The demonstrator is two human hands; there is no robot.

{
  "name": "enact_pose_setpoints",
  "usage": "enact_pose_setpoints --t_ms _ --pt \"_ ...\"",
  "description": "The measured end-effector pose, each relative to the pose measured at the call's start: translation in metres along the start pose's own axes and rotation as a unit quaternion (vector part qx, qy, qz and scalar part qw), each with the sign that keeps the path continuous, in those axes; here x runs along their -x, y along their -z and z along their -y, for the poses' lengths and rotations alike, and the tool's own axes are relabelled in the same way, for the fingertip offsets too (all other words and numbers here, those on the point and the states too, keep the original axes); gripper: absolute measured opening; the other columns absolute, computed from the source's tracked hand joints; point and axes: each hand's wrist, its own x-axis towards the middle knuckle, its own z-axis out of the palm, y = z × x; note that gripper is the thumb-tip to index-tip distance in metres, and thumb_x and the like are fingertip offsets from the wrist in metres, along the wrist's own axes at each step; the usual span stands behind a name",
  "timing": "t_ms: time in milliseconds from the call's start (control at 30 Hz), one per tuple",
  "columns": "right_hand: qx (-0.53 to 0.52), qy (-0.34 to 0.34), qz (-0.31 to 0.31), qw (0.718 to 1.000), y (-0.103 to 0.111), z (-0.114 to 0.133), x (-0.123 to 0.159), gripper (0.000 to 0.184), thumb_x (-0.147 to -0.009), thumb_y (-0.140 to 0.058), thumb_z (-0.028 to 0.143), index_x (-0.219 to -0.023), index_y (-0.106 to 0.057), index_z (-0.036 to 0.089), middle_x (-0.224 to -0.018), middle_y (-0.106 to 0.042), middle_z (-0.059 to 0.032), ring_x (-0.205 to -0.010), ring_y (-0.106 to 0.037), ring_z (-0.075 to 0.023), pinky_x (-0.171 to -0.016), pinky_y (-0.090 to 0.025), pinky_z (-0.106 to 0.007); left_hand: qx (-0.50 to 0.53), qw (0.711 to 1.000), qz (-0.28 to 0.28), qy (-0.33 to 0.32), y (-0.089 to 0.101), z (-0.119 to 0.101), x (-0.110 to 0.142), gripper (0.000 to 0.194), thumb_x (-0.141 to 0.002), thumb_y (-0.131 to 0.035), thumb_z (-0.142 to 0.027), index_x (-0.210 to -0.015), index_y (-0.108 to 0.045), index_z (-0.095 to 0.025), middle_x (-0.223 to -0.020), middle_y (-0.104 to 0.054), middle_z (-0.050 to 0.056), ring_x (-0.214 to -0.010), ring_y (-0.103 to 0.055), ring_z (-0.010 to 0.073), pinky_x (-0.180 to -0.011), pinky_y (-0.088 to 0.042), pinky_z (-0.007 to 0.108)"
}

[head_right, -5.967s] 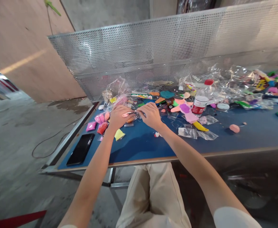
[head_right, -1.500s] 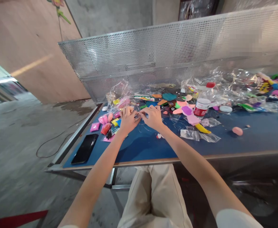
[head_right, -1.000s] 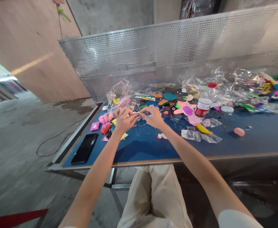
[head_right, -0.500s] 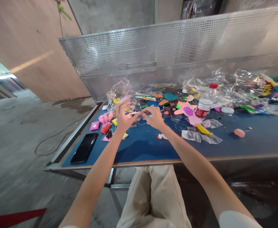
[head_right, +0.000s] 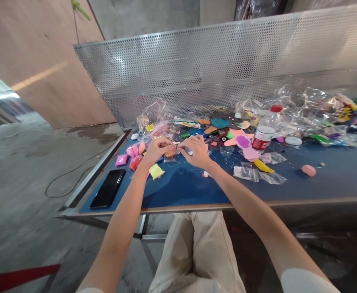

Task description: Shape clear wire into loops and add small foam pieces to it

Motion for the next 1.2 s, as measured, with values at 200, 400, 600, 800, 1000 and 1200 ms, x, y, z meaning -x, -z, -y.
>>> enact_pose_setpoints --t_ms 200,400,600,800,1000,1200 --pt "-0.043 -0.022 0.015 0.999 -0.001 0.002 -0.001 0.018 -0.095 -0.059 0.031 -0.083 -0.069 0.023 -0.075 -0.07 -0.0021 -0.078 -0.058 -0.0205 -0.086 -0.033 -0.042 0.004 1.0 -0.023 -0.015 -0.001 0.003 -0.001 0.044 -0.078 -0.082 -0.05 -0.109 -0.077 -0.018 -0.073 -0.075 0.004 -0.062 -0.066 0.0161 -0.056 -0.047 0.025" --pt "-0.397 -0.3 -0.023 0.867 0.007 -0.008 -0.013 0.023 -0.08 -0.069 0.04 -0.071 -0.058 0.022 -0.068 -0.052 0.0014 -0.064 -0.046 -0.0148 -0.067 -0.037 -0.032 0.119 0.977 -0.152 -0.092 0.008 0.019 -0.01 0.048 -0.09 -0.064 -0.066 -0.108 -0.075 -0.023 -0.103 -0.078 0.009 -0.082 -0.072 0.019 -0.076 -0.058 0.034" --pt "-0.643 -0.407 0.073 0.644 0.012 -0.002 -0.018 0.028 -0.081 -0.07 0.029 -0.067 -0.047 0.021 -0.066 -0.035 0.004 -0.057 -0.034 -0.0104 -0.057 -0.039 -0.025 0.03 0.993 -0.05 -0.098 -0.009 0.026 -0.006 0.046 -0.084 -0.075 -0.06 -0.114 -0.075 -0.024 -0.109 -0.077 0.009 -0.086 -0.069 0.0176 -0.073 -0.056 0.029" --pt "-0.665 -0.376 0.137 0.63 0.003 0.005 -0.013 0.025 -0.082 -0.075 0.031 -0.073 -0.056 0.019 -0.064 -0.038 0.005 -0.054 -0.032 -0.0081 -0.052 -0.035 -0.022 -0.005 0.984 -0.095 -0.15 -0.032 0.032 -0.002 0.046 -0.086 -0.074 -0.059 -0.117 -0.071 -0.025 -0.12 -0.071 0.009 -0.083 -0.064 0.0144 -0.068 -0.053 0.026" --pt "-0.631 -0.347 0.128 0.682 0.003 0.004 -0.01 0.038 -0.075 -0.085 0.044 -0.072 -0.055 0.021 -0.061 -0.041 0.0059 -0.055 -0.035 -0.009 -0.054 -0.037 -0.025 -0.099 0.961 -0.148 -0.21 -0.025 0.019 0.004 0.037 -0.089 -0.071 -0.059 -0.099 -0.074 -0.023 -0.112 -0.072 0.009 -0.088 -0.066 0.0183 -0.076 -0.054 0.033" --pt "-0.615 -0.332 0.125 0.704 0.0 0.009 -0.01 0.044 -0.07 -0.087 0.051 -0.076 -0.056 0.022 -0.066 -0.046 0.0048 -0.056 -0.036 -0.0093 -0.054 -0.035 -0.027 -0.146 0.945 -0.155 -0.248 -0.026 0.012 0.008 0.039 -0.088 -0.071 -0.06 -0.104 -0.078 -0.025 -0.118 -0.072 0.009 -0.112 -0.066 0.0243 -0.094 -0.055 0.042"
